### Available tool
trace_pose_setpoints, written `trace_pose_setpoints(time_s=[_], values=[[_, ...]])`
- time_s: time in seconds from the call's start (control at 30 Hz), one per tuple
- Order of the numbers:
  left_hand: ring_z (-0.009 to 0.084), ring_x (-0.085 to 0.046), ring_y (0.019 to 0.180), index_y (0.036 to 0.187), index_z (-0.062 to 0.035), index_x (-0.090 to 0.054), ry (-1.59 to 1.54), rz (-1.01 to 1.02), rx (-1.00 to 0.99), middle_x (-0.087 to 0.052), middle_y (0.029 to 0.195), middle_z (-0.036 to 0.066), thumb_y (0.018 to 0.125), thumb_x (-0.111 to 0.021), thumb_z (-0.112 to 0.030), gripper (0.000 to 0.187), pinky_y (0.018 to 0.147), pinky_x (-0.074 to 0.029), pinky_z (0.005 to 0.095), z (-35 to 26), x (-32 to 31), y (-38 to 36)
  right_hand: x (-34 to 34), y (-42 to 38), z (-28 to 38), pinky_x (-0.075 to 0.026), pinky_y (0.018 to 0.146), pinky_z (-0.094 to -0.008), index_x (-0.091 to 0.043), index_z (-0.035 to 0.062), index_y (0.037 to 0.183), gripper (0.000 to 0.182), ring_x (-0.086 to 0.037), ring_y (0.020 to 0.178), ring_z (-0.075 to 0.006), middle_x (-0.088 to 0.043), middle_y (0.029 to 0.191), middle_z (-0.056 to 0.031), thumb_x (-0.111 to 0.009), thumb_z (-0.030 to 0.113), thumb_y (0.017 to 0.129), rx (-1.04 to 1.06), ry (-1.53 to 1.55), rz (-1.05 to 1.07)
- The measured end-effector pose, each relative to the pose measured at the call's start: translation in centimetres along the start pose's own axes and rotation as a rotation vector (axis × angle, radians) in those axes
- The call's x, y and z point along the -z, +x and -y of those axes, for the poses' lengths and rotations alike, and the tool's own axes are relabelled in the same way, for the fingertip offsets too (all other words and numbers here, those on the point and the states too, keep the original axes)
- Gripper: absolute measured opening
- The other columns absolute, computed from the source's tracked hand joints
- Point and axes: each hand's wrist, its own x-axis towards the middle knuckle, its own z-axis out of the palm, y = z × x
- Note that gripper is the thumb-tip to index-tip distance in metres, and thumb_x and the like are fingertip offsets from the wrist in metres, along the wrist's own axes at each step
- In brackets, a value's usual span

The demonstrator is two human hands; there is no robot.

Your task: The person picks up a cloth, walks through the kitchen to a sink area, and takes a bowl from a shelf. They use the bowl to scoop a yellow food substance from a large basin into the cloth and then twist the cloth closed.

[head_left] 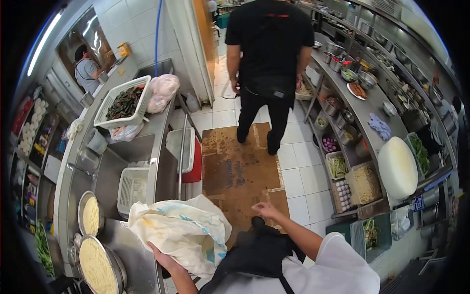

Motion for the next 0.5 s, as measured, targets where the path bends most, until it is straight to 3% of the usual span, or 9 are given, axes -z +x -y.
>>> trace_pose_setpoints(time_s=[0.03,0.1,0.17,0.3,0.37,0.4,0.47,0.5], values=[[0.0307,-0.046,0.108,0.126,0.0024,-0.031,0.024,-0.037,0.011,-0.042,0.123,0.016,0.090,-0.029,-0.047,0.061,0.091,-0.038,0.0399,0.2,-0.3,0.1,-1.3,0.3,-0.2,-0.041,0.086,-0.0330,-0.051,-0.0004,0.111,0.064,-0.053,0.100,-0.0263,-0.057,0.105,-0.0178,-0.061,0.050,0.072,0.014,0.024,0.050],[0.0314,-0.045,0.108,0.126,0.0021,-0.031,0.052,-0.070,0.028,-0.041,0.123,0.017,0.089,-0.030,-0.048,0.062,0.091,-0.038,0.0409,0.5,-1.1,0.1,-3.0,0.3,1.2,-0.040,0.088,-0.0358,-0.041,-0.0021,0.121,0.079,-0.050,0.105,-0.0289,-0.049,0.116,-0.0207,-0.059,0.056,0.071,0.166,-0.309,0.054],[0.0321,-0.046,0.107,0.127,0.0025,-0.030,0.085,-0.052,0.046,-0.041,0.124,0.017,0.089,-0.031,-0.047,0.062,0.090,-0.039,0.0412,0.1,-2.4,-0.2,-3.8,-0.2,4.4,-0.031,0.097,-0.0373,-0.029,-0.0032,0.127,0.092,-0.038,0.117,-0.0333,-0.038,0.126,-0.0240,-0.059,0.060,0.067,0.294,-0.382,0.158],[0.0320,-0.046,0.107,0.127,0.0029,-0.030,0.066,0.012,0.033,-0.041,0.123,0.018,0.089,-0.032,-0.045,0.061,0.089,-0.040,0.0410,-2.2,-3.8,-1.1,-6.7,1.5,5.8,-0.032,0.097,-0.0367,-0.025,-0.0022,0.129,0.094,-0.038,0.117,-0.0331,-0.038,0.126,-0.0249,-0.061,0.059,0.067,0.431,-0.411,0.119],[0.0315,-0.046,0.107,0.127,0.0033,-0.030,0.112,0.031,-0.095,-0.041,0.122,0.019,0.090,-0.033,-0.043,0.059,0.090,-0.039,0.0408,-3.5,-3.9,-1.5,-8.8,2.3,4.3,-0.034,0.095,-0.0370,-0.023,-0.0018,0.130,0.089,-0.040,0.115,-0.0328,-0.037,0.127,-0.0247,-0.062,0.052,0.070,0.523,-0.580,0.108],[0.0302,-0.045,0.107,0.127,0.0037,-0.030,0.188,0.035,-0.178,-0.041,0.122,0.019,0.090,-0.034,-0.041,0.058,0.090,-0.039,0.0401,-4.0,-3.6,-1.9,-10.4,2.8,3.3,-0.034,0.095,-0.0370,-0.023,-0.0018,0.130,0.089,-0.040,0.115,-0.0328,-0.037,0.127,-0.0247,-0.062,0.052,0.070,0.526,-0.580,0.113],[0.0295,-0.045,0.108,0.126,0.0039,-0.031,0.242,0.004,-0.259,-0.042,0.122,0.019,0.090,-0.034,-0.041,0.058,0.090,-0.039,0.0394,-5.1,-1.4,-2.3,-13.2,2.9,2.1,-0.031,0.097,-0.0388,-0.034,-0.0006,0.125,0.081,-0.038,0.117,-0.0329,-0.039,0.125,-0.0248,-0.062,0.050,0.069,0.402,-0.170,0.379],[0.0289,-0.044,0.109,0.125,0.0041,-0.033,0.295,-0.024,-0.333,-0.042,0.122,0.019,0.090,-0.035,-0.040,0.057,0.090,-0.039,0.0388,-5.4,-0.4,-2.5,-14.0,2.4,1.8,-0.043,0.083,-0.0366,-0.045,0.0015,0.117,0.063,-0.051,0.103,-0.0261,-0.049,0.113,-0.0205,-0.061,0.044,0.073,0.404,-0.118,0.414]])
